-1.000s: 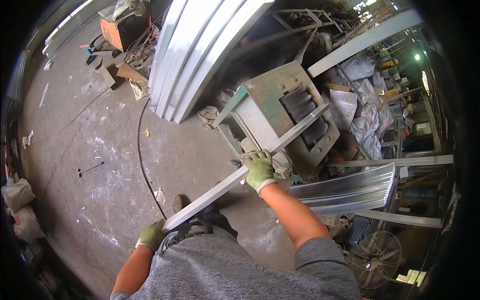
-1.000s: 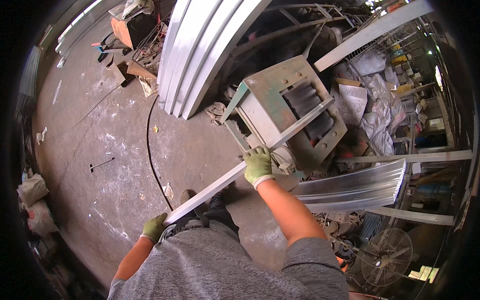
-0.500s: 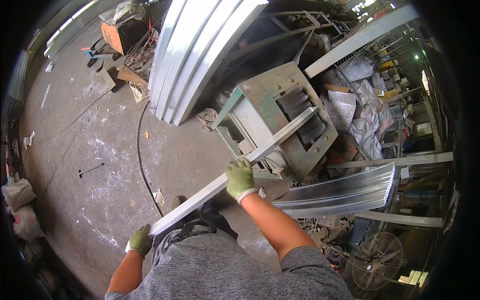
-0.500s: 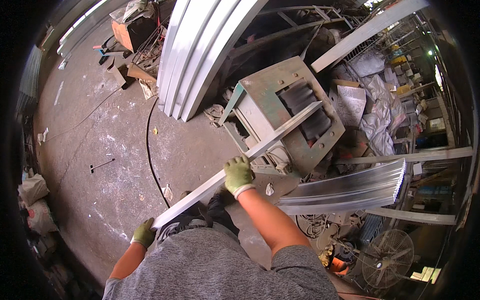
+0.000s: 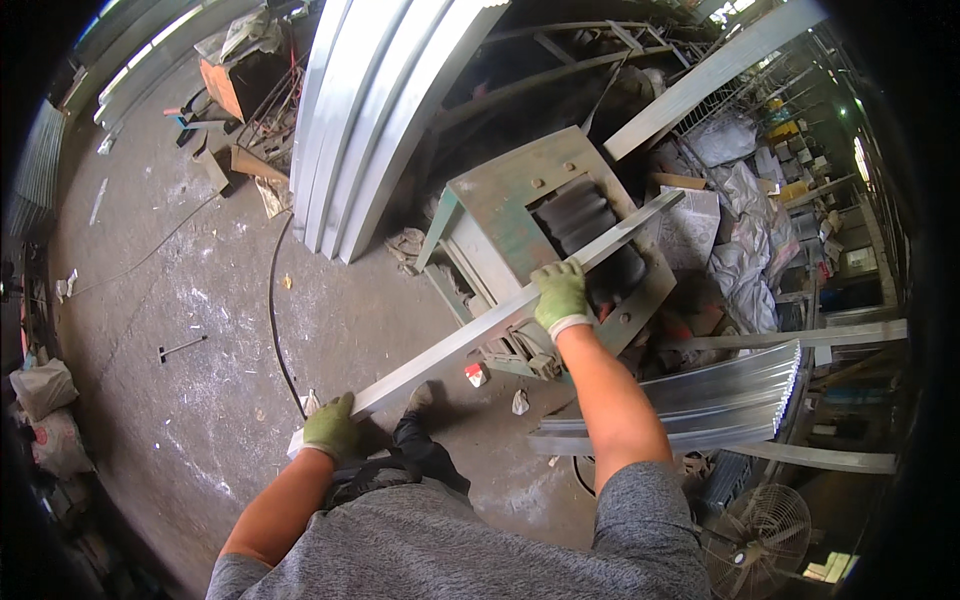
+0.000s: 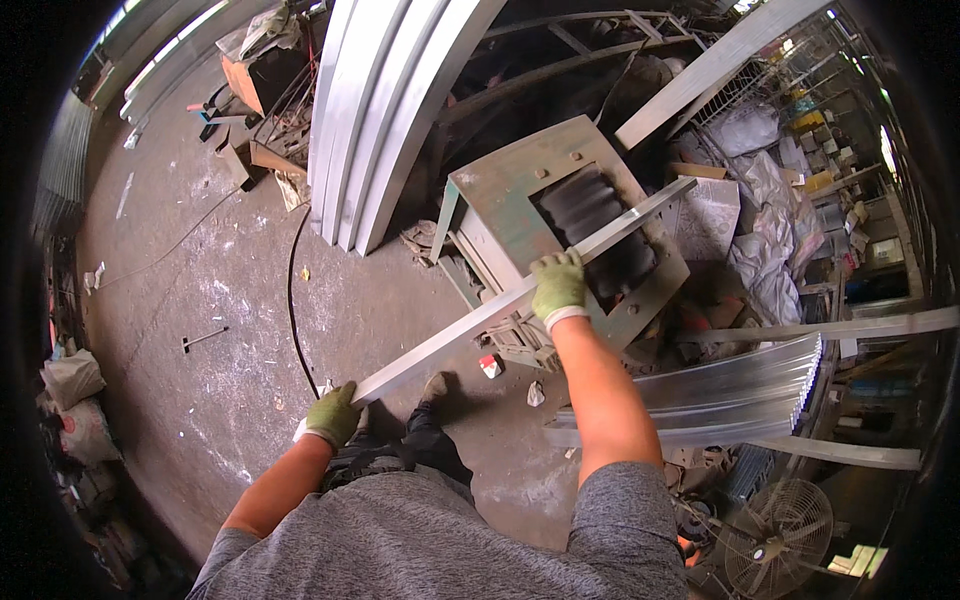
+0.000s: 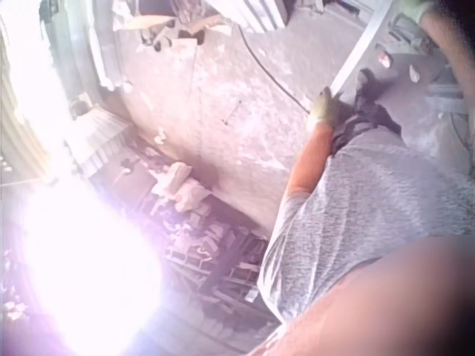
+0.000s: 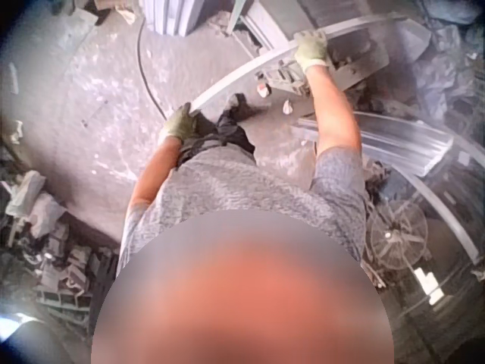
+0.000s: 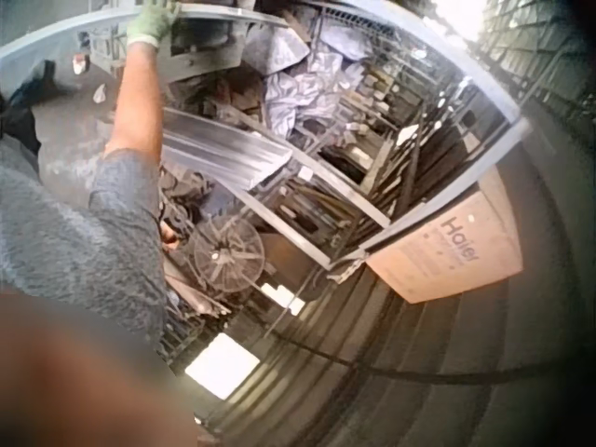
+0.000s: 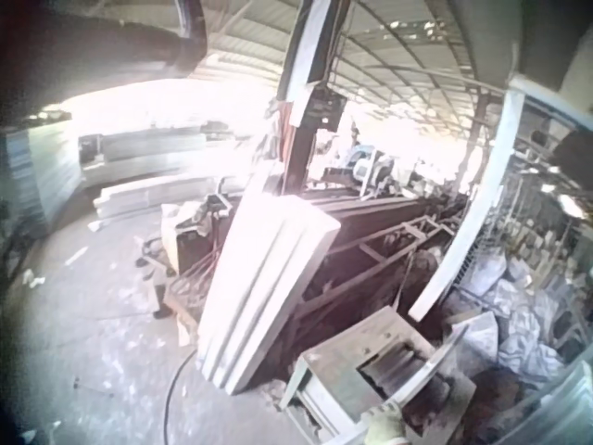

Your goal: The person repeatedly feeds long metal bars into a bench grinder, pulls them back, and stacks them against a nearby rack. The cycle of grinding and stacking continues throughout the clip.

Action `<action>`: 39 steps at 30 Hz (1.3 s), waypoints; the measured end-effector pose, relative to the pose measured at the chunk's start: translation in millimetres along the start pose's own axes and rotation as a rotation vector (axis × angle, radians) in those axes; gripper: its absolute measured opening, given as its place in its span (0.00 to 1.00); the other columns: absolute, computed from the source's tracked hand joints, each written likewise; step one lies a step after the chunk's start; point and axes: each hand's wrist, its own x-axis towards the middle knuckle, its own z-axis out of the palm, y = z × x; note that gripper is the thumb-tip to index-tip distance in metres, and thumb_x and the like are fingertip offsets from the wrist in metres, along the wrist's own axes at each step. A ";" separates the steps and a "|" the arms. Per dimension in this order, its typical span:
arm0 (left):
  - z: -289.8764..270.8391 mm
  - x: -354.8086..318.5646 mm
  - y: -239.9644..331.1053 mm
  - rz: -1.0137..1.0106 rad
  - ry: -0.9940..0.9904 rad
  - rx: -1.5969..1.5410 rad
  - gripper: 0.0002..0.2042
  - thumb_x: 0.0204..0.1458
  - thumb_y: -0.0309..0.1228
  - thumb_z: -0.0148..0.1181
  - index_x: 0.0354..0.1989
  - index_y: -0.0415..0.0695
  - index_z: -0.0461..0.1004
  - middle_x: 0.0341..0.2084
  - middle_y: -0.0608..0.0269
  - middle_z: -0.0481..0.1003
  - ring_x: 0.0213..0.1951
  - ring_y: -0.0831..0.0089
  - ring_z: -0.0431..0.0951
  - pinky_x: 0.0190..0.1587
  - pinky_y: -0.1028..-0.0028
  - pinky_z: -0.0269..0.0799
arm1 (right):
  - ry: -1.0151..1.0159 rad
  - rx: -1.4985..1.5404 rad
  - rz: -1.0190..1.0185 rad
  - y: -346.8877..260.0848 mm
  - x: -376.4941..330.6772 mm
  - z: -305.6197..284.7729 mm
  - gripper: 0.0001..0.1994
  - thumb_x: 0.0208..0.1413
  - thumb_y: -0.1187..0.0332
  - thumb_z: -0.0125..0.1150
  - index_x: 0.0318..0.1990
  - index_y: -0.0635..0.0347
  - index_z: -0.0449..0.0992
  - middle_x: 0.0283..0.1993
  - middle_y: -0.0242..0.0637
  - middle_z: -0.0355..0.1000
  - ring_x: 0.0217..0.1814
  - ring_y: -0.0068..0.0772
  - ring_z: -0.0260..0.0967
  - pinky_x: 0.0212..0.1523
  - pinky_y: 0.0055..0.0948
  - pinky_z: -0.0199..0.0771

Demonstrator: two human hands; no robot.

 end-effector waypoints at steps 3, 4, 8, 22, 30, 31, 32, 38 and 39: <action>12.4 -16.3 -31.5 -0.115 -0.093 -0.068 0.14 0.65 0.43 0.61 0.53 0.53 0.82 0.45 0.46 0.86 0.49 0.43 0.87 0.52 0.47 0.82 | -0.052 0.183 -0.058 -39.6 -15.3 0.5 0.23 0.50 0.69 0.67 0.57 0.46 0.85 0.63 0.35 0.79 0.73 0.45 0.68 0.85 0.53 0.45; 13.0 -23.5 -47.4 -0.119 -0.200 -0.044 0.16 0.63 0.44 0.61 0.55 0.55 0.83 0.48 0.48 0.86 0.50 0.43 0.87 0.53 0.49 0.82 | -0.073 0.225 -0.083 -59.7 -27.1 -0.4 0.25 0.51 0.69 0.67 0.59 0.45 0.84 0.67 0.35 0.78 0.78 0.44 0.66 0.87 0.56 0.40; 12.1 -43.9 -90.2 -0.180 -0.377 -0.102 0.21 0.57 0.52 0.66 0.54 0.56 0.87 0.48 0.49 0.87 0.53 0.49 0.87 0.58 0.56 0.81 | 0.050 0.652 -0.343 -87.3 -52.9 -11.0 0.18 0.56 0.63 0.69 0.55 0.46 0.85 0.63 0.32 0.80 0.74 0.42 0.69 0.84 0.59 0.47; -94.5 19.5 131.1 -0.035 -0.227 -0.334 0.32 0.66 0.64 0.58 0.51 0.43 0.86 0.43 0.40 0.86 0.50 0.39 0.85 0.55 0.52 0.78 | 0.405 0.272 0.098 42.4 43.2 26.3 0.20 0.70 0.57 0.58 0.29 0.58 0.84 0.38 0.49 0.83 0.50 0.55 0.79 0.67 0.58 0.69; -75.5 26.2 97.6 0.017 -0.196 -0.303 0.31 0.70 0.61 0.54 0.46 0.41 0.85 0.42 0.38 0.84 0.50 0.36 0.83 0.53 0.50 0.77 | 0.452 0.287 0.070 19.7 40.0 29.4 0.20 0.69 0.58 0.58 0.25 0.59 0.80 0.32 0.46 0.79 0.46 0.55 0.78 0.67 0.58 0.68; -71.0 21.7 84.4 0.024 -0.179 -0.311 0.30 0.70 0.61 0.54 0.46 0.41 0.84 0.42 0.38 0.84 0.49 0.36 0.83 0.53 0.49 0.77 | 0.431 0.265 0.071 9.9 36.6 28.0 0.20 0.70 0.58 0.58 0.26 0.59 0.81 0.34 0.47 0.80 0.48 0.55 0.78 0.69 0.58 0.67; -65.5 17.6 70.5 0.053 -0.125 -0.361 0.27 0.71 0.57 0.57 0.46 0.42 0.86 0.38 0.40 0.85 0.44 0.41 0.86 0.47 0.52 0.79 | 0.402 0.247 0.077 -2.3 30.7 27.0 0.20 0.70 0.57 0.58 0.28 0.60 0.81 0.36 0.47 0.81 0.49 0.54 0.78 0.70 0.58 0.66; -40.1 -12.8 -14.9 0.044 -0.099 -0.430 0.30 0.71 0.61 0.52 0.47 0.45 0.85 0.38 0.41 0.85 0.45 0.38 0.85 0.47 0.50 0.79 | 0.389 0.287 0.078 -86.2 10.8 21.1 0.19 0.68 0.58 0.60 0.25 0.57 0.79 0.33 0.45 0.79 0.48 0.51 0.77 0.73 0.58 0.62; -36.4 -17.1 -27.3 0.039 -0.103 -0.412 0.30 0.72 0.61 0.52 0.47 0.45 0.86 0.37 0.41 0.85 0.44 0.38 0.85 0.47 0.50 0.79 | 0.373 0.291 0.085 -96.6 7.6 19.2 0.18 0.68 0.58 0.60 0.26 0.57 0.79 0.33 0.45 0.79 0.48 0.51 0.77 0.73 0.58 0.62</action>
